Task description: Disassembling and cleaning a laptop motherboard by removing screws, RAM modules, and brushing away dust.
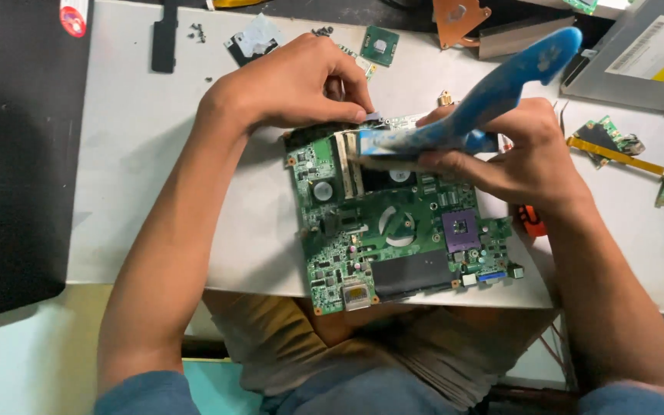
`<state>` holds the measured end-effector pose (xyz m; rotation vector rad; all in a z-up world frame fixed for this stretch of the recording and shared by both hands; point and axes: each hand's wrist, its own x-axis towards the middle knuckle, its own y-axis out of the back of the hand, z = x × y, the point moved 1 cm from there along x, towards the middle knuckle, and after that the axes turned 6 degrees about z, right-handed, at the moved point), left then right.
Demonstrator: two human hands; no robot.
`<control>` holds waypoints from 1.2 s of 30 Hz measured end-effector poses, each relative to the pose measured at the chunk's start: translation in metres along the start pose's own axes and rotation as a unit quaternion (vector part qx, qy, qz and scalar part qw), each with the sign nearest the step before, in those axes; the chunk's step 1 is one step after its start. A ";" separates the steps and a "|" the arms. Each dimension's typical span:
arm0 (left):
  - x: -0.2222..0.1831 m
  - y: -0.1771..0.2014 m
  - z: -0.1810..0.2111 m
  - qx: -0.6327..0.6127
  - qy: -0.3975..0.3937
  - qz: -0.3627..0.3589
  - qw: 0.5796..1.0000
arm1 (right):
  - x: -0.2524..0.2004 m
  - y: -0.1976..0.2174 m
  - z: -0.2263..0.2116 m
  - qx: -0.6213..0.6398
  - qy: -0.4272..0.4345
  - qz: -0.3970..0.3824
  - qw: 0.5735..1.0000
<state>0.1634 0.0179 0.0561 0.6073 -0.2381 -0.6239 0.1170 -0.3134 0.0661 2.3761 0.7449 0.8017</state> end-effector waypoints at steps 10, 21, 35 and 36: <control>-0.001 -0.002 0.002 -0.024 0.030 -0.007 0.999 | 0.002 -0.007 -0.019 0.004 0.000 -0.004 1.000; 0.001 -0.004 -0.005 0.019 -0.027 0.023 0.999 | -0.015 -0.024 -0.016 0.050 -0.012 -0.038 0.998; 0.005 -0.008 -0.019 0.020 -0.064 0.028 0.997 | 0.000 -0.026 -0.023 -0.065 0.006 0.068 0.996; 0.005 -0.008 -0.019 0.020 -0.065 0.028 0.997 | 0.003 -0.027 -0.028 -0.065 0.006 0.069 0.995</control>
